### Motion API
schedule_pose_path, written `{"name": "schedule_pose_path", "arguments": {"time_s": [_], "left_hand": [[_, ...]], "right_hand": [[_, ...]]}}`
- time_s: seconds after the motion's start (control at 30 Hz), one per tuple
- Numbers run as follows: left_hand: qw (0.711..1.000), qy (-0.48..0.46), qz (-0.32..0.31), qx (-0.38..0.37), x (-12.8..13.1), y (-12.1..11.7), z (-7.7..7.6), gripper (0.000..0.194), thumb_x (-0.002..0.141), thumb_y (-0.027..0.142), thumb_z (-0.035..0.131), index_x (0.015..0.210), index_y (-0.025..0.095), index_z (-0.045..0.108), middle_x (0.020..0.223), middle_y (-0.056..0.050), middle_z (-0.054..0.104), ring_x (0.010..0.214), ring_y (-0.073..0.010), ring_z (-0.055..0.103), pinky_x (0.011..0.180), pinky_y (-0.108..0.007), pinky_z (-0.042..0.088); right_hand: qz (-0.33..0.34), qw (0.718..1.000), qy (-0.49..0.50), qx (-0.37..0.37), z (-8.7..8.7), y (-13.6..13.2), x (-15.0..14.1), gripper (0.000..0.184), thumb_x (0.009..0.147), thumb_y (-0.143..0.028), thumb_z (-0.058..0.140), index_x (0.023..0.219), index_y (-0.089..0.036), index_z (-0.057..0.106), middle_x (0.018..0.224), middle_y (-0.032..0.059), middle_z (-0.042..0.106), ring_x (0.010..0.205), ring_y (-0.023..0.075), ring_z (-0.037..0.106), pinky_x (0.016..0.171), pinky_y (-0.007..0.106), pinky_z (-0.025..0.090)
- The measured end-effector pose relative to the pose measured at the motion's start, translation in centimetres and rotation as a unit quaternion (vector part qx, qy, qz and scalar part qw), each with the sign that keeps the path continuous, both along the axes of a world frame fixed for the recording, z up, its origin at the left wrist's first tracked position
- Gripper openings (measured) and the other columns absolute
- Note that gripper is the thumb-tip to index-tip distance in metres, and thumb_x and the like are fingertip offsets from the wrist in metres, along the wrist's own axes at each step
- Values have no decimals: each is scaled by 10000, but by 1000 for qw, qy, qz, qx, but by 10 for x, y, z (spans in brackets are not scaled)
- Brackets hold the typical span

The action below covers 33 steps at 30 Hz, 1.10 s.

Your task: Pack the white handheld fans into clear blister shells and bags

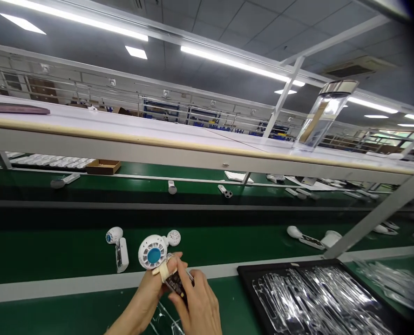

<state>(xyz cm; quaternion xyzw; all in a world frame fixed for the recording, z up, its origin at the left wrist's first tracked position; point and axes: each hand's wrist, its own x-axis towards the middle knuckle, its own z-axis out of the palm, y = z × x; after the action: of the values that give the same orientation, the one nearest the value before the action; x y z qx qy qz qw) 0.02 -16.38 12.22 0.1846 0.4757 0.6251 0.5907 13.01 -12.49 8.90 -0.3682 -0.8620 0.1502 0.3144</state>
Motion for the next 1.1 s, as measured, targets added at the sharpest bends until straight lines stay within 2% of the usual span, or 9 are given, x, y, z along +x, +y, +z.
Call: {"name": "schedule_pose_path", "arguments": {"time_s": [0.1, 0.2, 0.33, 0.5, 0.67, 0.83, 0.9, 1.0, 1.1], "left_hand": [[995, 57, 76, -6, 11, 1, -6, 564, 641, 523, 715, 1059, 155, 621, 1068, -139, 662, 1042, -327, 583, 854, -409, 462], [981, 122, 147, 14, 24, 1, -8, 519, 592, 516, 745, 957, 158, 657, 1051, -125, 661, 1051, -328, 571, 907, -413, 446], [973, 182, 143, 9, 35, -1, -17, 499, 594, 490, 751, 983, 192, 654, 1094, -101, 642, 1086, -326, 545, 981, -410, 402], [975, 189, 118, 1, 43, 16, -34, 462, 650, 467, 724, 1030, 226, 619, 1128, -75, 631, 1118, -297, 534, 1038, -386, 349], [969, 243, 49, -21, 9, 51, -60, 652, 623, 454, 738, 1180, 172, 550, 1206, -156, 581, 1167, -340, 489, 985, -432, 372], [789, 609, 46, -67, -81, 81, -97, 711, 719, 405, 632, 1337, 124, 419, 1311, -221, 435, 1249, -385, 344, 1012, -491, 267], [761, 641, 12, -99, -105, 93, -114, 717, 693, 343, 653, 1342, 144, 423, 1278, -217, 463, 1218, -400, 374, 999, -501, 255], [777, 617, -5, -124, -122, 108, -135, 682, 594, 229, 714, 1250, 198, 529, 1126, -183, 575, 1161, -422, 426, 988, -545, 218], [809, 574, 16, -122, -134, 111, -136, 638, 529, 195, 740, 1150, 210, 593, 1022, -155, 622, 1153, -437, 422, 983, -571, 203]], "right_hand": [[-91, 969, 158, -168, -4, 3, -8, 429, 912, -509, 327, 1240, -328, 535, 945, 51, 625, 845, 216, 617, 665, 293, 503], [-159, 896, 284, -304, -9, 17, -16, 519, 894, -568, 289, 805, -199, 643, 701, 41, 623, 658, 186, 598, 569, 257, 464], [-161, 868, 354, -308, -15, 30, -18, 539, 863, -599, 333, 514, -211, 469, 488, 0, 514, 475, 148, 483, 481, 252, 382], [-178, 883, 319, -295, -32, 46, -13, 559, 864, -614, 279, 528, -215, 482, 504, 11, 549, 495, 157, 513, 516, 262, 403], [-246, 888, 168, -349, -67, 115, -1, 638, 820, -655, 141, 529, -221, 507, 560, 86, 619, 568, 223, 593, 545, 308, 453], [-310, 888, 35, -337, -89, 199, 21, 503, 864, -492, 265, 645, -180, 591, 746, 183, 658, 800, 315, 629, 703, 409, 453], [-320, 893, -20, -317, -88, 215, 24, 457, 865, -443, 309, 717, -145, 622, 814, 221, 640, 892, 361, 599, 737, 481, 433], [-285, 923, -69, -250, -81, 208, 17, 381, 863, -363, 354, 899, -98, 626, 1035, 263, 579, 1068, 384, 502, 841, 547, 373], [-157, 964, -84, -198, -83, 153, 0, 260, 849, -321, 430, 922, -163, 623, 1025, 153, 607, 1008, 277, 547, 864, 413, 414]]}}
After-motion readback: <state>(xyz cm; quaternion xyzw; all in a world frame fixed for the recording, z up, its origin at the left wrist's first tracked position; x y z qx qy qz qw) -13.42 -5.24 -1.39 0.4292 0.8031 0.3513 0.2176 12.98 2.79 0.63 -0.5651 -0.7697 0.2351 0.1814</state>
